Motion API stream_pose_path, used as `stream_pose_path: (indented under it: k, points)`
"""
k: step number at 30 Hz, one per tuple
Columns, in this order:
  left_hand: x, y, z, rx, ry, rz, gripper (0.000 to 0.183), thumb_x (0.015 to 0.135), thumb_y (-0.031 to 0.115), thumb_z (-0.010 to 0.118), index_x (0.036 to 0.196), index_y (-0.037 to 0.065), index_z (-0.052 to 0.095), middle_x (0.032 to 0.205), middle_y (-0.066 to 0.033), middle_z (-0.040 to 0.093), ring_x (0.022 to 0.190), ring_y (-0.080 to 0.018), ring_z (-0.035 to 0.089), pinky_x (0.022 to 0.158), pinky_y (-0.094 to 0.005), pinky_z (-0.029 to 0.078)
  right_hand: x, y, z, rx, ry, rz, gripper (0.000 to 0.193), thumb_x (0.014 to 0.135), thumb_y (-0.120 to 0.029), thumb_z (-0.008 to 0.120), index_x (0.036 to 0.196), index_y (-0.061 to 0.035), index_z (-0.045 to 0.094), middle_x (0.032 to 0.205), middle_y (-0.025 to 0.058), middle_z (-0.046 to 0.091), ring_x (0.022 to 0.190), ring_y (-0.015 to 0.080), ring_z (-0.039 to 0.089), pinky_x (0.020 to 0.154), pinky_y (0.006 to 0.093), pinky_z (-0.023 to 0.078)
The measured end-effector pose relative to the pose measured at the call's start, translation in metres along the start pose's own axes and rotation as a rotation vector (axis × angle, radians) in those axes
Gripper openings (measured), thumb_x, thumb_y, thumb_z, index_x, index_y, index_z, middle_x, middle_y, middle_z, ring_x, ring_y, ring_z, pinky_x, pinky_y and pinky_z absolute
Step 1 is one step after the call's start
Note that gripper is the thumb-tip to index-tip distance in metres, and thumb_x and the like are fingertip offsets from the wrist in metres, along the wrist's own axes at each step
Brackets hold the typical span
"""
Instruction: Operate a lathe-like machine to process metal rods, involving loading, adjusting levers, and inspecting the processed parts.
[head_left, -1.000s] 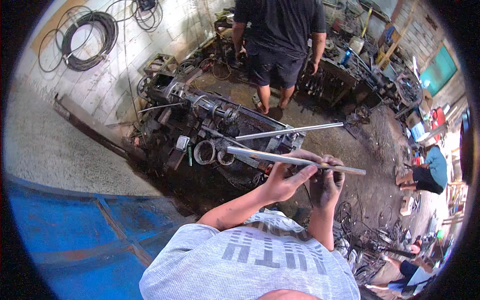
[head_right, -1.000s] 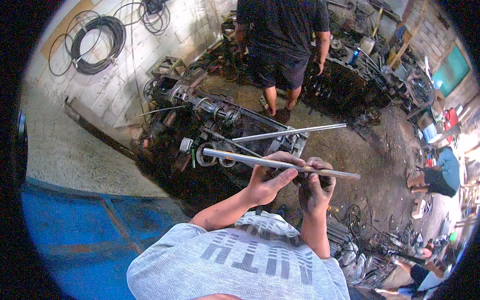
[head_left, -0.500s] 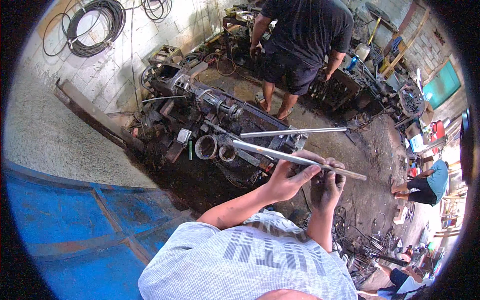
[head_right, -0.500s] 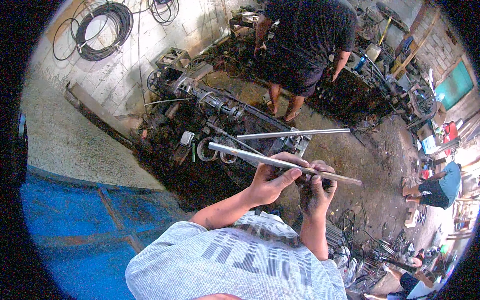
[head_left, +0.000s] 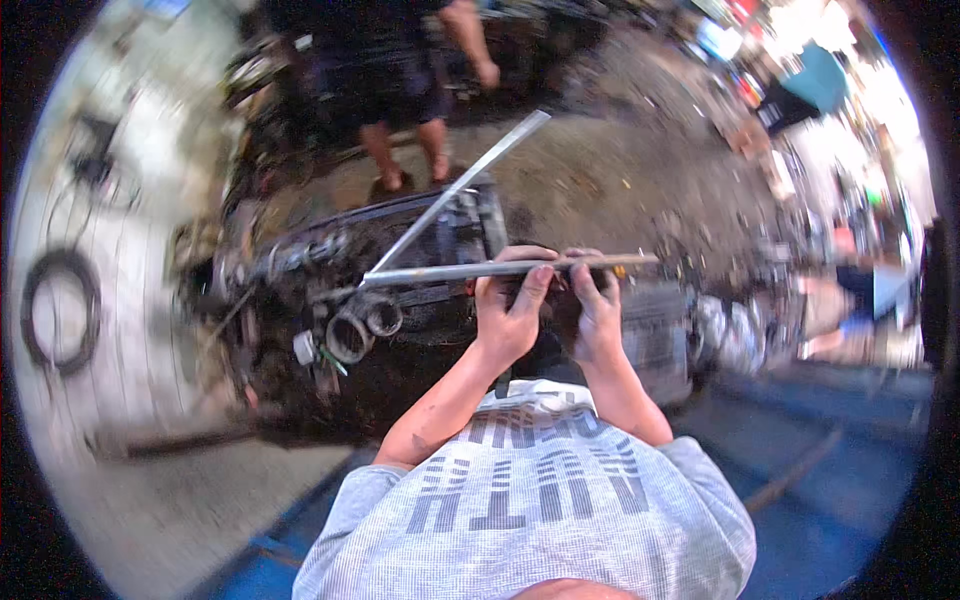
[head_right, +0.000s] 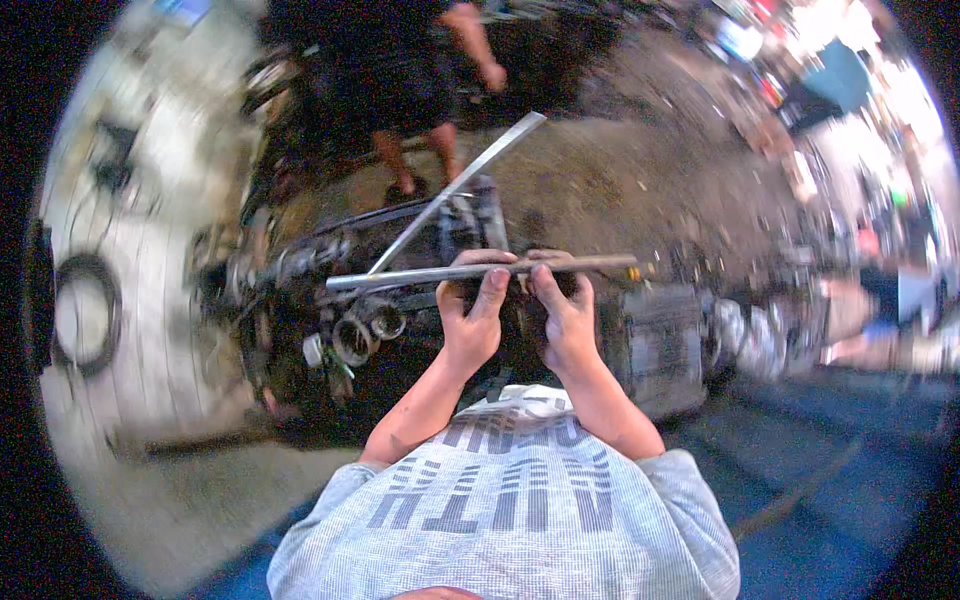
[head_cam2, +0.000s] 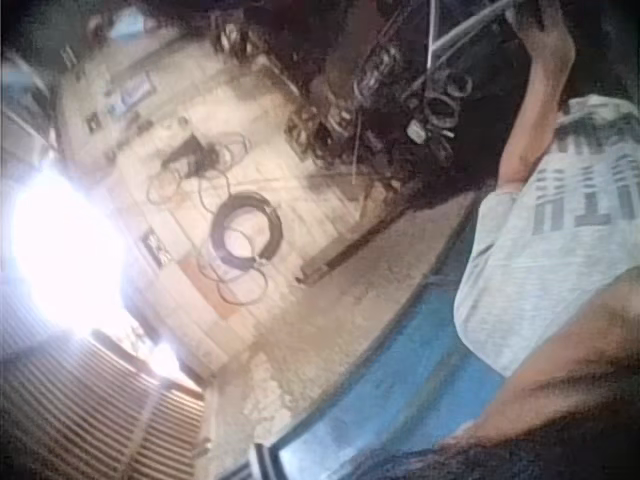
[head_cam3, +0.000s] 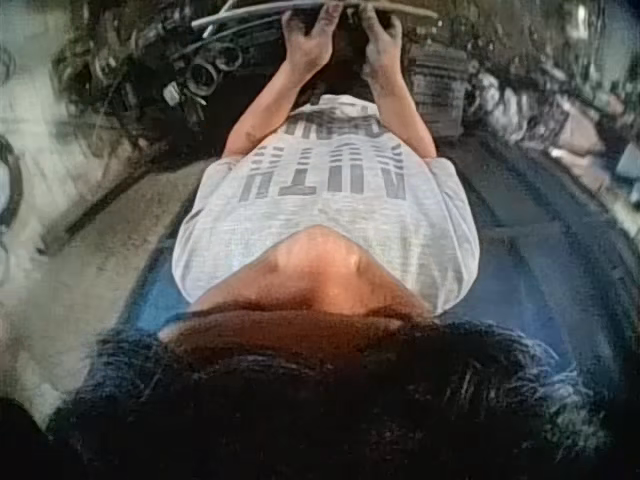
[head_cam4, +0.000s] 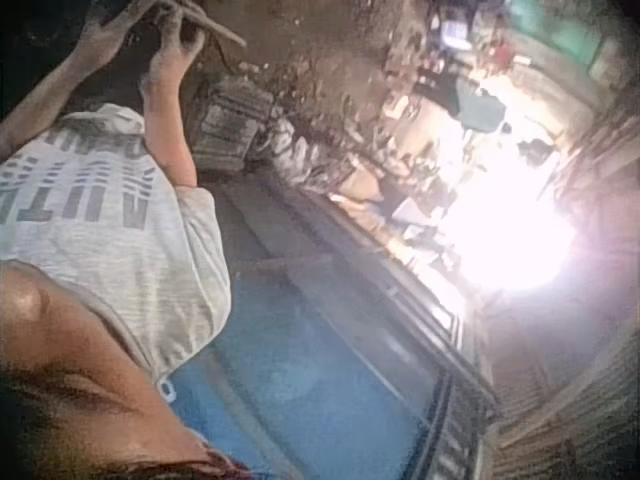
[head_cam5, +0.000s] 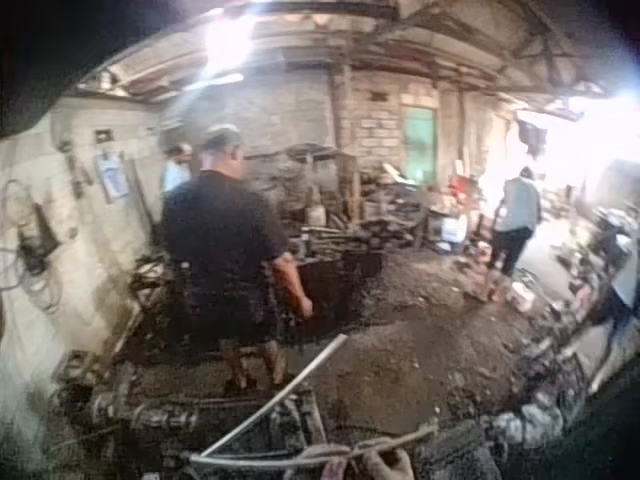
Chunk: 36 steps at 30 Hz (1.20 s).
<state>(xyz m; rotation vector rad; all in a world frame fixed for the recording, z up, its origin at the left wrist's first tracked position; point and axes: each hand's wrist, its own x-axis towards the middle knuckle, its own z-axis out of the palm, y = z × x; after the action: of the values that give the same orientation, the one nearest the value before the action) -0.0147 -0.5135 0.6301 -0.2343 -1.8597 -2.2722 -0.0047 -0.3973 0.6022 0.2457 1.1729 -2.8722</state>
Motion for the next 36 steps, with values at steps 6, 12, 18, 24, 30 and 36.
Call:
stream_pose_path:
  k: [6, 12, 18, 24, 30, 36]
  points:
    - [-0.023, -0.068, 0.048, 0.131, -0.332, -0.089, 0.012, 0.091, 0.009, 0.06, 0.096, -0.002, 0.063, 0.09, -0.0075, 0.064, 0.082, -0.0128, 0.058, 0.072, -0.0265, 0.045, -0.035, 0.012, -0.079, 0.207, 0.369, 0.088, 0.025, 0.088, -0.026, 0.068, 0.106, -0.0102, 0.063, 0.101, 0.0007, 0.063, 0.094, 0.0136, 0.055, 0.08, 0.0251, 0.04]
    - [-0.052, -0.144, 0.103, 0.589, -0.768, -0.098, 0.021, 0.089, 0.018, 0.063, 0.092, -0.003, 0.063, 0.069, -0.0158, 0.062, 0.059, -0.0256, 0.059, 0.059, -0.0331, 0.045, -0.084, -0.01, -0.174, -0.92, 0.597, -0.357, 0.016, 0.076, -0.005, 0.068, 0.092, 0.0011, 0.068, 0.088, 0.0118, 0.068, 0.08, 0.0224, 0.064, 0.074, 0.0328, 0.049]
    - [-0.082, -0.214, 0.19, 0.887, -1.141, -0.13, 0.018, 0.087, 0.012, 0.055, 0.095, -0.003, 0.062, 0.09, -0.0247, 0.062, 0.088, -0.0424, 0.059, 0.075, -0.0462, 0.047, -0.088, -0.004, -0.301, -1.026, 0.581, -0.322, 0.026, 0.071, 0.002, 0.061, 0.097, 0.001, 0.066, 0.09, 0.0176, 0.066, 0.085, 0.0337, 0.063, 0.076, 0.0385, 0.05]
    - [-0.12, -0.332, 0.252, 1.059, -1.441, -0.13, 0.025, 0.086, 0.022, 0.058, 0.092, -0.001, 0.059, 0.086, -0.0248, 0.062, 0.086, -0.043, 0.06, 0.074, -0.0492, 0.047, -0.098, 0.02, -0.416, -0.752, 0.806, -0.135, 0.028, 0.074, -0.012, 0.064, 0.098, 0.0021, 0.066, 0.093, 0.0214, 0.065, 0.088, 0.0368, 0.063, 0.079, 0.0402, 0.05]
    - [-0.169, -0.473, 0.288, 1.127, -1.665, -0.187, 0.02, 0.079, 0.016, 0.06, 0.093, 0.001, 0.06, 0.085, -0.0256, 0.062, 0.084, -0.0446, 0.058, 0.072, -0.0517, 0.047, -0.083, 0.088, -0.53, -0.677, 1.162, 0.019, 0.025, 0.083, -0.023, 0.065, 0.089, 0.0014, 0.068, 0.081, 0.0223, 0.065, 0.078, 0.0376, 0.064, 0.068, 0.0405, 0.05]
    - [-0.164, -0.614, 0.294, 1.124, -1.582, 0.005, 0.03, 0.084, 0.029, 0.062, 0.092, 0.0, 0.06, 0.082, -0.0258, 0.061, 0.082, -0.044, 0.059, 0.073, -0.0501, 0.047, -0.044, 0.144, -0.622, -0.615, 1.217, 0.023, 0.026, 0.083, -0.023, 0.066, 0.093, 0.0003, 0.069, 0.086, 0.0225, 0.066, 0.084, 0.0368, 0.065, 0.073, 0.0403, 0.051]
